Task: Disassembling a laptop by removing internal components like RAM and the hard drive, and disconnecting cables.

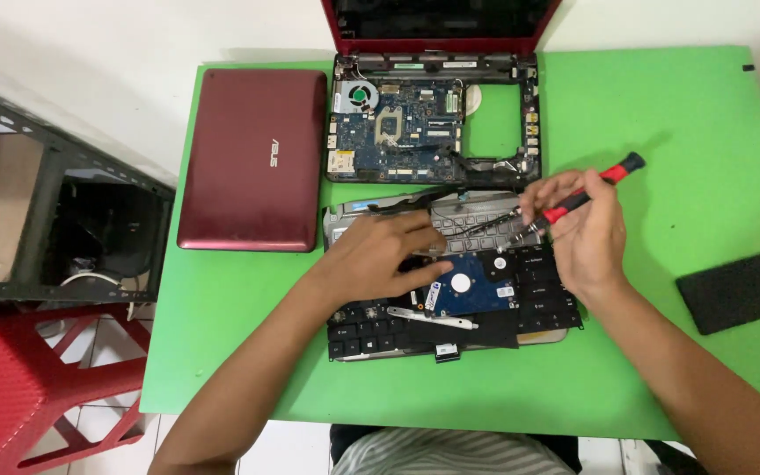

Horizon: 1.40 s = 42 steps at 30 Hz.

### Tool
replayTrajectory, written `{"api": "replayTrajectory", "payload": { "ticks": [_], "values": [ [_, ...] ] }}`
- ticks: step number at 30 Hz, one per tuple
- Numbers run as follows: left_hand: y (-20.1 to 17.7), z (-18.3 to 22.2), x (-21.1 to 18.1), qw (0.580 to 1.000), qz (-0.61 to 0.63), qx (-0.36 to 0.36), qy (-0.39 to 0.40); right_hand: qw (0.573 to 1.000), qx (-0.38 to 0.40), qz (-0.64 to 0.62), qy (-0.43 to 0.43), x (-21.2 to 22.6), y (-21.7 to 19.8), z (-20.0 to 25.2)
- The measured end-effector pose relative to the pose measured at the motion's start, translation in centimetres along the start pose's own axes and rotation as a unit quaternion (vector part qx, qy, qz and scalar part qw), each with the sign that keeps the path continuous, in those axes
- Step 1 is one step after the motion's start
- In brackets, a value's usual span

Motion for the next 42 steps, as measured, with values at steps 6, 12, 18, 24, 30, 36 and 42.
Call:
{"api": "replayTrajectory", "payload": {
  "ticks": [6, 12, 18, 24, 30, 36, 42],
  "values": [
    [2.1, -0.2, -2.1, 0.997, -0.031, 0.033, 0.056, 0.997, 0.008, 0.052, -0.05, 1.6, 1.9, 2.0],
    [3.4, 0.4, -1.3, 0.996, -0.051, -0.046, 0.054, 0.979, 0.129, 0.064, -0.142, 2.5, 3.6, 2.7],
    [4.2, 0.3, 0.7, 0.996, 0.052, -0.069, 0.022, 0.973, 0.062, 0.126, -0.186, 2.5, 2.6, 3.2],
    [4.9, 0.3, 0.5, 0.99, 0.11, -0.083, 0.005, 0.974, 0.106, 0.125, -0.158, 2.4, 3.0, 3.9],
    [4.7, 0.5, 1.0, 0.991, 0.101, -0.092, 0.007, 0.945, 0.148, 0.196, -0.217, 1.8, 3.2, 4.2],
    [4.6, 0.5, 0.8, 0.99, 0.1, -0.095, 0.009, 0.931, 0.173, 0.199, -0.251, 1.8, 3.3, 4.4],
    [4.2, 0.3, 0.7, 0.99, 0.111, -0.086, -0.003, 0.917, 0.172, 0.23, -0.278, 2.6, 3.8, 4.8]
  ]
}}
Point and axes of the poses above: each hand's wrist, its own z-axis away from the middle knuckle, its own y-axis out of the palm, x = y × z, the point moved 4 cm from there along -z, towards the middle knuckle, and after that the axes turned 4 degrees about y, right-handed, at the moved point
